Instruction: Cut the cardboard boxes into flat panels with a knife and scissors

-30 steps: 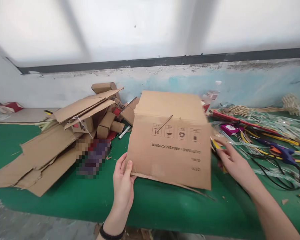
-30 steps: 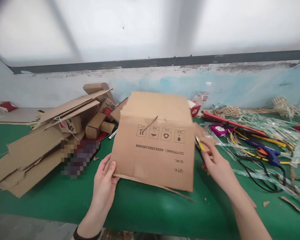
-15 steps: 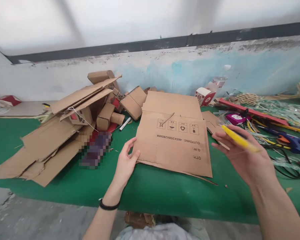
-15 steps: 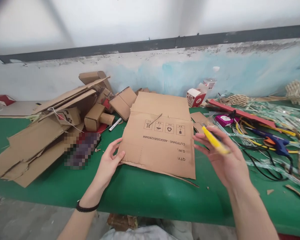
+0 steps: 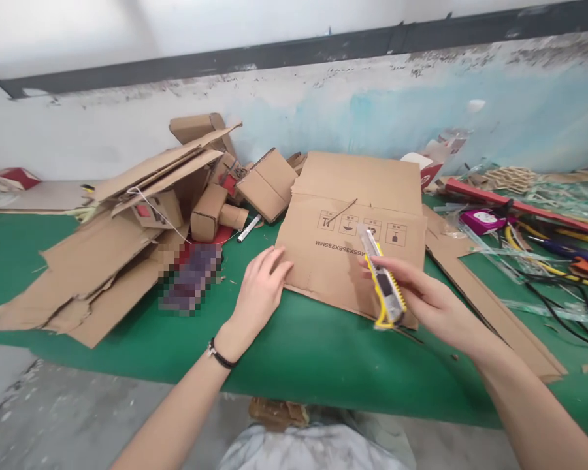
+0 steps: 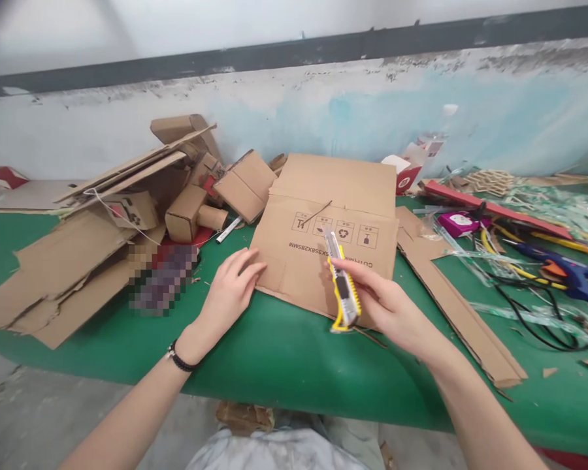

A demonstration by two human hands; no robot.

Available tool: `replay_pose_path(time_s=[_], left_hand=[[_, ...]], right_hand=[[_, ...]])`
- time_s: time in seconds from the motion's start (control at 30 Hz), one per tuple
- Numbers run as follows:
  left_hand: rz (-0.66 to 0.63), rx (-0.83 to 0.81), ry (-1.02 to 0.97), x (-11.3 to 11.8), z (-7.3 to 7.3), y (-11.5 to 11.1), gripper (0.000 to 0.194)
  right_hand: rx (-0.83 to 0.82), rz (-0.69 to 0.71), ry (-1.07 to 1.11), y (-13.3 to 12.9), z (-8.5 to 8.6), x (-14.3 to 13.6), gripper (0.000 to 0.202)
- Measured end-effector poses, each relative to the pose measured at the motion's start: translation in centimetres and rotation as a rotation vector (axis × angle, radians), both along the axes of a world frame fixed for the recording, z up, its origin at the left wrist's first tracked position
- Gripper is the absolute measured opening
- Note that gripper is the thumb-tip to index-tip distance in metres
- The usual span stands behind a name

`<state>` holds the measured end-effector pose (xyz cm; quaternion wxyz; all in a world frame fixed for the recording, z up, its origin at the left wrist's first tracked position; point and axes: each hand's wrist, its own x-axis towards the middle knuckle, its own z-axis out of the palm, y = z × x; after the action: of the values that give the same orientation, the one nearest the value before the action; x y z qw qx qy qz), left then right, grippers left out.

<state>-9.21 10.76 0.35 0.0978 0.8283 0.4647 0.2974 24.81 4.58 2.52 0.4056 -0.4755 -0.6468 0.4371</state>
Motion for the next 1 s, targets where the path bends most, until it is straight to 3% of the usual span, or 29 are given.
replay_pose_path(time_s=[0.1, 0.17, 0.23, 0.3, 0.43, 0.57, 1.0], left_hand=[[-0.183, -0.014, 0.075, -0.5, -0.8, -0.7, 0.043], [-0.235, -0.060, 0.042, -0.9, -1.4, -0.9, 0.044], [-0.235, -0.091, -0.004, -1.0, -1.9, -0.9, 0.043], [-0.232, -0.104, -0.019, -1.0, -2.2, -0.8, 0.043], [-0.235, -0.082, 0.020, -0.9, -2.2, -0.9, 0.044], [-0.208, -0.071, 0.064, -0.7, -2.0, -1.3, 0.044], [-0.254, -0.048, -0.037, -0.8, -2.6, -0.9, 0.042]], right_hand=[[-0.041, 0.044, 0.015, 0.2, 0.7, -0.6, 0.028], [-0.059, 0.020, 0.063, 0.4, 1.1, -1.6, 0.025], [-0.056, 0.020, 0.013, 0.6, 1.6, -2.6, 0.043], [-0.001, 0.046, -0.189, 0.9, 2.0, -3.4, 0.060], [0.322, 0.125, -0.749, 0.9, 2.3, -3.9, 0.040], [0.551, 0.206, -1.074, 0.5, 2.1, -4.2, 0.040], [0.625, 0.245, -1.294, 0.6, 2.9, -5.8, 0.038]])
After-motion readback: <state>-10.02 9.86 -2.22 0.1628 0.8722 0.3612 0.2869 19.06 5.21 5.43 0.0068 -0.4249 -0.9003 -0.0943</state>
